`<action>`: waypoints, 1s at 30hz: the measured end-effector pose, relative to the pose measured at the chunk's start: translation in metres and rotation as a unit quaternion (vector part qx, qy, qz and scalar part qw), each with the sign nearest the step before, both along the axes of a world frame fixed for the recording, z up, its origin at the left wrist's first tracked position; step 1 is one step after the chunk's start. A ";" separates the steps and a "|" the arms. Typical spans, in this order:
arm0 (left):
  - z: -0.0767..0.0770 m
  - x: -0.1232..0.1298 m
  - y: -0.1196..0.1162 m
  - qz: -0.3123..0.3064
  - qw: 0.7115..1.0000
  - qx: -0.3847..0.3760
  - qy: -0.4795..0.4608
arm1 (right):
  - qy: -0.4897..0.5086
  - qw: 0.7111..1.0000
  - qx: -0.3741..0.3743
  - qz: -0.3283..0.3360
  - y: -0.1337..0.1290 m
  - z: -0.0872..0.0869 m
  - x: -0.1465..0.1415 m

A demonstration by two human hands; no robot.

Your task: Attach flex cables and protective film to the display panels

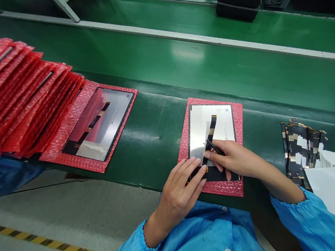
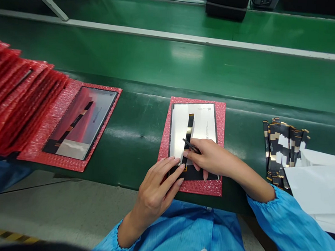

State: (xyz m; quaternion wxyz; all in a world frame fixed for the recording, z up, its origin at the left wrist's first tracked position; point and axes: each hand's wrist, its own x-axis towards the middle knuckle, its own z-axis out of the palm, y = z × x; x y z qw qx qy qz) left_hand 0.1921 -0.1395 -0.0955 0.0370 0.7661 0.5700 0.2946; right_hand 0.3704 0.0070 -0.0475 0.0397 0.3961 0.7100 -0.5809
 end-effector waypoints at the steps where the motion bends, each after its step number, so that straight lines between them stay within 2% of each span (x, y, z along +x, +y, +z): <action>1: 0.000 0.000 0.000 -0.001 1.000 0.001 0.003 | 0.000 1.000 0.001 0.001 0.000 0.000 0.000; 10: -0.001 -0.001 0.001 -0.013 1.000 0.019 0.019 | -0.004 1.000 0.002 0.014 0.001 0.001 0.000; 17: -0.008 -0.005 -0.007 -0.017 0.995 0.075 0.067 | -0.012 1.000 0.009 0.017 0.001 0.002 0.000; 22: -0.011 -0.006 -0.010 -0.021 0.991 0.075 0.105 | -0.010 1.000 0.005 0.016 0.000 0.002 -0.001; 30: -0.008 0.001 -0.012 0.000 0.991 0.056 0.121 | -0.021 1.000 0.005 0.014 0.001 0.005 -0.002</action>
